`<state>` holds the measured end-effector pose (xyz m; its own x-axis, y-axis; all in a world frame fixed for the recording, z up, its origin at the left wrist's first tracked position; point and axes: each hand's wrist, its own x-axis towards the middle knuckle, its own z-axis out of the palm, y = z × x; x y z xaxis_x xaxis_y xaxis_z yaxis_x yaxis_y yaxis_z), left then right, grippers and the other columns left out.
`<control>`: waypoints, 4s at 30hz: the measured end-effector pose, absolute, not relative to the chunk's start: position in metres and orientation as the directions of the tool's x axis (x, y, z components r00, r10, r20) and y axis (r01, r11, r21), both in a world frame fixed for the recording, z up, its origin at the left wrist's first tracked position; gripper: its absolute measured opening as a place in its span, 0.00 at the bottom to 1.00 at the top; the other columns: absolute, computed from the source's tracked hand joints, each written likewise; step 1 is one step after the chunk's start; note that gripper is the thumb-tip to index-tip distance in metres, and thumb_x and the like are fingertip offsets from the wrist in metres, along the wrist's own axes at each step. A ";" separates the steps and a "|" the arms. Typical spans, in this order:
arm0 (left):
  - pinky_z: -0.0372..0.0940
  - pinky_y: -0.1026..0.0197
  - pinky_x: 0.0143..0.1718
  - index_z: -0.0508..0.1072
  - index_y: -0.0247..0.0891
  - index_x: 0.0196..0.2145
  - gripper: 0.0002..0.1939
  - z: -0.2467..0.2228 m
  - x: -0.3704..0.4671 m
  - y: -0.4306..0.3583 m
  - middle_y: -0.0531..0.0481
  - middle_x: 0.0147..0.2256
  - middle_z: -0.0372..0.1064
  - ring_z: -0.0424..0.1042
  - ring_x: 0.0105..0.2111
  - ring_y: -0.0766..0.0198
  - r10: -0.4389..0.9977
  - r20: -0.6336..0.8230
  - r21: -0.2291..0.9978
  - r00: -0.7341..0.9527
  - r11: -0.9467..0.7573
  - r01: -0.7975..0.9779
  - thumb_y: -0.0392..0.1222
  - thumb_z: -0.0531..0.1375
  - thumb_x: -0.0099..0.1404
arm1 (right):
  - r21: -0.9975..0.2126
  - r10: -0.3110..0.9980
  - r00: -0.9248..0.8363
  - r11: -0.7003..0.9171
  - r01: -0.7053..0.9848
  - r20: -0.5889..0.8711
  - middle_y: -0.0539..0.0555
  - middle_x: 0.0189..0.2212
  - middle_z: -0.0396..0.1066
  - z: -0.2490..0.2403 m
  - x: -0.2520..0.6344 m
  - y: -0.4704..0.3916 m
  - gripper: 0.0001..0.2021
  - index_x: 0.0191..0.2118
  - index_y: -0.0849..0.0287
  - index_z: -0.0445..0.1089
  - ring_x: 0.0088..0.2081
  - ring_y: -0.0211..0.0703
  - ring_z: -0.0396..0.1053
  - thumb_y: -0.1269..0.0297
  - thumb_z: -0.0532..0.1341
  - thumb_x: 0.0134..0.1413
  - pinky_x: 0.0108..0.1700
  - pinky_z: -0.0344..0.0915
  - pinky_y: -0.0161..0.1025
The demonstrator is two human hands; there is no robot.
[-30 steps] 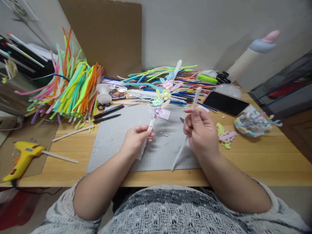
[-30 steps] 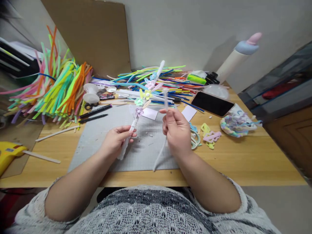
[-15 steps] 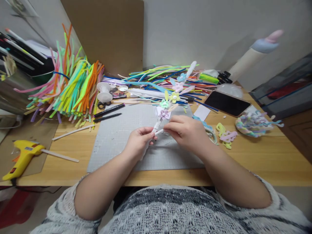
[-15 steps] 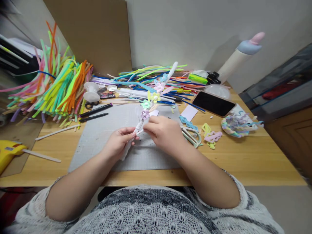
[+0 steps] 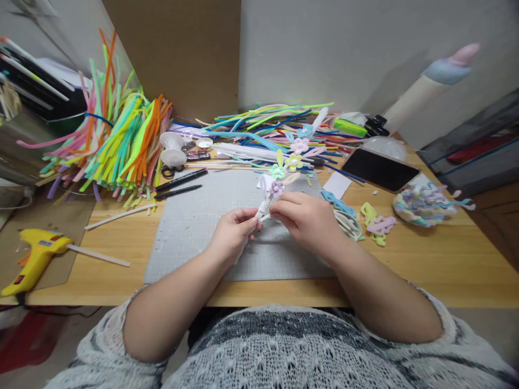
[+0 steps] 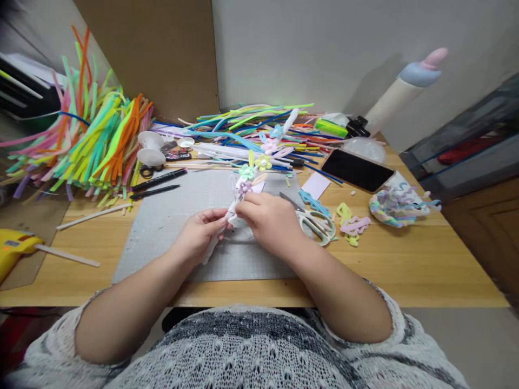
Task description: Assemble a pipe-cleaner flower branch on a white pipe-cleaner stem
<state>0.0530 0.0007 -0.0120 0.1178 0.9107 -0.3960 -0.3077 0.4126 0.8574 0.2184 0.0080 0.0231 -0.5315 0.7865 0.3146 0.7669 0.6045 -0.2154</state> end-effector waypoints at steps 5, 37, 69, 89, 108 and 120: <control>0.54 0.69 0.17 0.72 0.31 0.29 0.09 -0.009 0.055 -0.001 0.48 0.27 0.71 0.69 0.23 0.68 0.897 -0.426 0.828 0.122 0.440 -0.348 0.32 0.63 0.46 | -0.159 0.796 -0.516 0.580 0.799 0.316 0.51 0.31 0.68 0.020 0.215 0.005 0.09 0.35 0.57 0.69 0.33 0.36 0.62 0.66 0.52 0.56 0.31 0.47 0.34; 0.52 0.69 0.16 0.73 0.32 0.29 0.12 -0.021 0.054 -0.003 0.49 0.21 0.68 0.65 0.19 0.71 0.927 -0.365 0.909 0.084 0.375 -0.181 0.42 0.66 0.46 | -0.052 0.771 -0.530 0.582 0.812 0.354 0.53 0.30 0.68 0.012 0.204 -0.001 0.11 0.31 0.61 0.68 0.32 0.37 0.61 0.65 0.50 0.57 0.30 0.45 0.36; 0.58 0.65 0.29 0.69 0.36 0.27 0.06 -0.009 0.038 -0.008 0.50 0.27 0.69 0.66 0.28 0.67 0.789 0.551 0.481 0.273 -0.567 0.669 0.36 0.54 0.60 | 0.216 0.582 -0.778 0.750 0.626 0.236 0.49 0.18 0.66 0.115 0.189 0.024 0.13 0.18 0.62 0.66 0.29 0.35 0.63 0.73 0.56 0.51 0.34 0.51 0.41; 0.63 0.63 0.34 0.70 0.36 0.37 0.08 -0.001 0.030 -0.010 0.47 0.31 0.70 0.68 0.31 0.66 0.558 0.800 0.343 0.220 -0.727 0.595 0.32 0.54 0.59 | 0.328 0.543 -0.824 0.758 0.564 0.162 0.44 0.13 0.65 0.162 0.115 0.043 0.19 0.13 0.64 0.65 0.39 0.35 0.68 0.67 0.53 0.52 0.54 0.48 0.49; 0.48 0.69 0.15 0.72 0.34 0.29 0.11 0.071 0.070 -0.034 0.52 0.24 0.67 0.58 0.18 0.75 0.993 0.114 0.911 -0.018 -0.112 -0.396 0.41 0.64 0.48 | -0.472 0.666 -0.330 0.724 0.503 0.669 0.55 0.35 0.71 0.073 0.202 -0.028 0.12 0.40 0.60 0.68 0.39 0.39 0.66 0.64 0.49 0.59 0.43 0.61 0.37; 0.49 0.70 0.16 0.71 0.32 0.30 0.13 0.049 0.103 -0.033 0.49 0.26 0.69 0.61 0.20 0.74 0.988 -0.022 0.915 0.155 0.083 -0.396 0.38 0.65 0.45 | -0.916 0.942 -0.092 0.336 0.220 0.323 0.46 0.17 0.60 0.057 0.240 -0.032 0.10 0.34 0.60 0.70 0.19 0.30 0.52 0.59 0.60 0.48 0.21 0.49 0.32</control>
